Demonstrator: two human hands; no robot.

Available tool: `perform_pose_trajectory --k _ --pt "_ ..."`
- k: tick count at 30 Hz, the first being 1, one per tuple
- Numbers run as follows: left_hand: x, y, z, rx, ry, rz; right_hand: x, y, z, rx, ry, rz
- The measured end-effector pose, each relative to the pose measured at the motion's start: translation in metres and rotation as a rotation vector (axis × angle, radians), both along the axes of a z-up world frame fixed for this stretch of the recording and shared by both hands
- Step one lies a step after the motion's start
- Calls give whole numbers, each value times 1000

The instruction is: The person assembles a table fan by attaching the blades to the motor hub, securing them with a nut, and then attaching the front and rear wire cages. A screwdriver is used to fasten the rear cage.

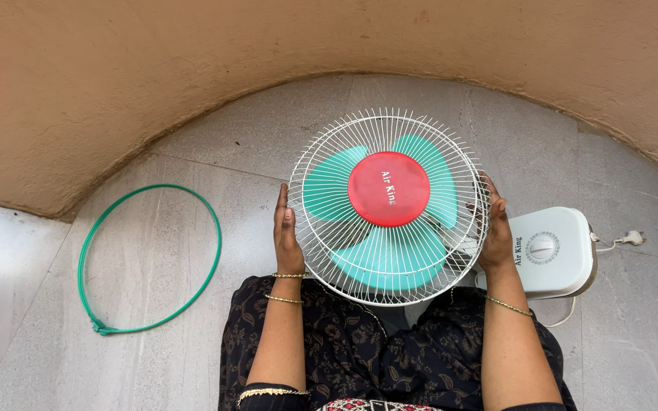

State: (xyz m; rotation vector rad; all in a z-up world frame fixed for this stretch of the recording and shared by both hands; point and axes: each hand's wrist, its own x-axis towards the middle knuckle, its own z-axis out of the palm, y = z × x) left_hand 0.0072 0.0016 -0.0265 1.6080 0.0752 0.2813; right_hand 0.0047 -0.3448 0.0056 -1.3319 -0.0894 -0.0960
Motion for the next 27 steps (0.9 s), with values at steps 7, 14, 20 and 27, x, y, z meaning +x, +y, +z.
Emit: perform_pose_trajectory --k 7,14,20,27 --pt "2 1 -6 29 1 -1 4 1 -7 -50 4 -51" --pt "1 1 -5 20 8 0 2 0 -13 -49 18 -71" --pt "1 1 -4 18 -14 -2 4 -3 -20 -33 48 -97" --pt "-1 3 -5 -66 0 5 3 -11 -23 -118 48 -132"
